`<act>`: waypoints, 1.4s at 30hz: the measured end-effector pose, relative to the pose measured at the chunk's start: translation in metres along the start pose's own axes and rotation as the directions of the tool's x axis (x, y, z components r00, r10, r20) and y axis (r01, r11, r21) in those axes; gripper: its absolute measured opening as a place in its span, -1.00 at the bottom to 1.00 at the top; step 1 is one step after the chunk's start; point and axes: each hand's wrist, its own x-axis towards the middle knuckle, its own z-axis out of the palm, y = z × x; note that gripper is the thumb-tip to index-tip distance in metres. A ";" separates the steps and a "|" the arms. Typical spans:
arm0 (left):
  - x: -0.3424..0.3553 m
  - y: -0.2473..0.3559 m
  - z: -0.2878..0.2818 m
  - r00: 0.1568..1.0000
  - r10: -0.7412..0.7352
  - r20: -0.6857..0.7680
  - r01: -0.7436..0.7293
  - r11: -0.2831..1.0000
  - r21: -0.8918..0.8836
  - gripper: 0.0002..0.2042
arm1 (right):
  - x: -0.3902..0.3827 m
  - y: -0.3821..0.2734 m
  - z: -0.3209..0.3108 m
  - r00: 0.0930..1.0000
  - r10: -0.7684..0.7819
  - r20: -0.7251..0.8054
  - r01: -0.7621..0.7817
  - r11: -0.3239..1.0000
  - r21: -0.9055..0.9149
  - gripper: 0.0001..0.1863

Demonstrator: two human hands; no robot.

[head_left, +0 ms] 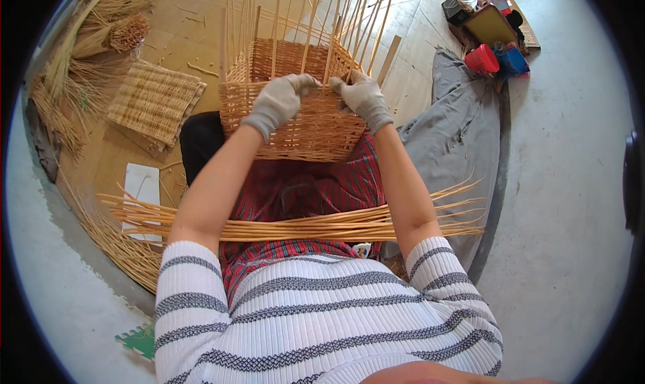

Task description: Weaving a wicker basket using long wooden sticks.

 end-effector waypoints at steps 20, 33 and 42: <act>-0.088 0.016 0.003 0.988 -0.011 -0.156 -0.036 0.954 -0.296 -0.61 | -0.179 0.083 0.039 0.750 -0.240 0.616 0.510 0.803 -0.308 -0.68; -0.113 0.032 -0.053 0.867 0.258 -0.427 -0.241 0.966 0.095 -0.87 | -0.110 0.083 -0.057 0.826 -0.238 -0.510 0.537 0.604 0.589 -0.70; -0.070 0.031 0.004 0.996 -0.090 0.019 0.092 0.955 -0.281 -0.89 | -0.098 0.051 -0.064 0.737 -0.282 -0.614 0.674 0.257 0.692 -0.71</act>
